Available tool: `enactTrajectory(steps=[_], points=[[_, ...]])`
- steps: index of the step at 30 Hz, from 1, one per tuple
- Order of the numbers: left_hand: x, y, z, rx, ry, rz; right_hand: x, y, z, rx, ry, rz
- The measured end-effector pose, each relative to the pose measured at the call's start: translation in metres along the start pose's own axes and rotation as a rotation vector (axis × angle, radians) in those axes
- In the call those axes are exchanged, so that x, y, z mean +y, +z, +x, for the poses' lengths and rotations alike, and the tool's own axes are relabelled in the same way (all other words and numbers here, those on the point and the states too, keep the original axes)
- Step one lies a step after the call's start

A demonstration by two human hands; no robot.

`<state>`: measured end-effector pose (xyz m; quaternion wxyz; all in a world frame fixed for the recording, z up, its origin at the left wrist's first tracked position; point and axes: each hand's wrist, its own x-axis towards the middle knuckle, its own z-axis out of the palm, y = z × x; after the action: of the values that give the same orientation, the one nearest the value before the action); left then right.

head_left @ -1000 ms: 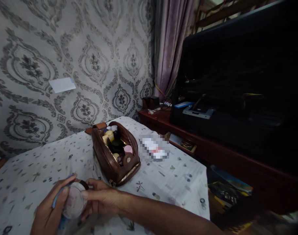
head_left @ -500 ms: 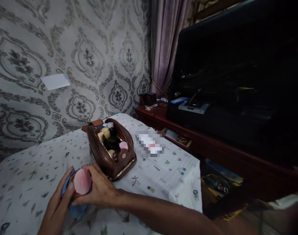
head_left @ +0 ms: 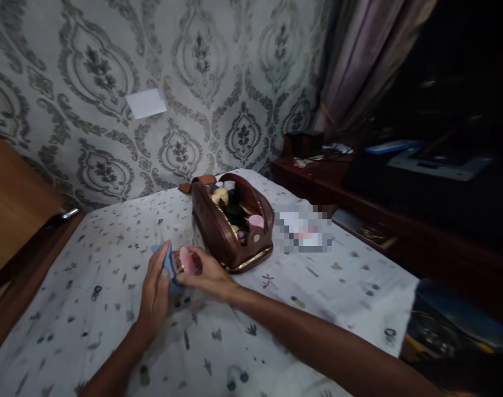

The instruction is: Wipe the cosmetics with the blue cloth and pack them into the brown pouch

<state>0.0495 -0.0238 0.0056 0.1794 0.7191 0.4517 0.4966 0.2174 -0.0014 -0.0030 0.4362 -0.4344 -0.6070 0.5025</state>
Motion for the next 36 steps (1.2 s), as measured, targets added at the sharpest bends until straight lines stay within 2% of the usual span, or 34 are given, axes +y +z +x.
enactTrajectory(steps=[3,4,6,9,11,16,18,20,23,27,29,32,34,36], points=[[0.002,-0.009,0.0,-0.085,0.349,0.111,0.003,0.0,0.004,-0.035,0.033,0.081],[0.003,-0.01,0.001,-0.136,0.425,0.138,0.004,-0.001,0.005,-0.048,0.023,0.091],[0.006,-0.013,0.004,-0.216,0.493,0.169,0.005,-0.002,0.006,-0.062,0.001,0.099],[0.008,-0.014,0.008,-0.213,0.459,0.16,0.005,-0.002,0.006,-0.072,-0.027,0.079],[0.008,-0.016,0.009,-0.201,0.391,0.141,0.004,-0.002,0.004,-0.089,-0.056,0.037],[0.008,-0.018,0.011,-0.139,-0.004,0.036,0.003,-0.001,-0.001,-0.139,-0.123,-0.025],[0.009,-0.018,0.013,-0.076,-0.084,-0.066,0.004,-0.001,-0.001,-0.153,-0.145,0.004],[0.009,-0.019,0.016,-0.024,-0.106,-0.113,0.006,-0.001,-0.001,-0.184,-0.174,0.038],[0.009,-0.02,0.021,0.003,-0.117,-0.057,0.009,0.001,-0.001,-0.219,-0.202,0.064],[0.007,-0.022,0.022,0.022,-0.113,-0.032,0.005,0.003,-0.004,-0.287,-0.103,0.197],[0.005,-0.023,0.019,-0.011,-0.066,-0.052,0.001,0.003,-0.005,-0.326,-0.036,0.327],[0.0,-0.026,0.013,-0.204,0.014,-0.114,-0.005,0.001,-0.006,-0.346,0.032,0.507],[-0.006,-0.028,0.008,-0.326,-0.002,-0.136,-0.006,0.0,-0.006,-0.36,0.071,0.583],[-0.012,-0.029,0.005,-0.389,-0.06,-0.119,-0.007,-0.001,-0.006,-0.375,0.104,0.631]])
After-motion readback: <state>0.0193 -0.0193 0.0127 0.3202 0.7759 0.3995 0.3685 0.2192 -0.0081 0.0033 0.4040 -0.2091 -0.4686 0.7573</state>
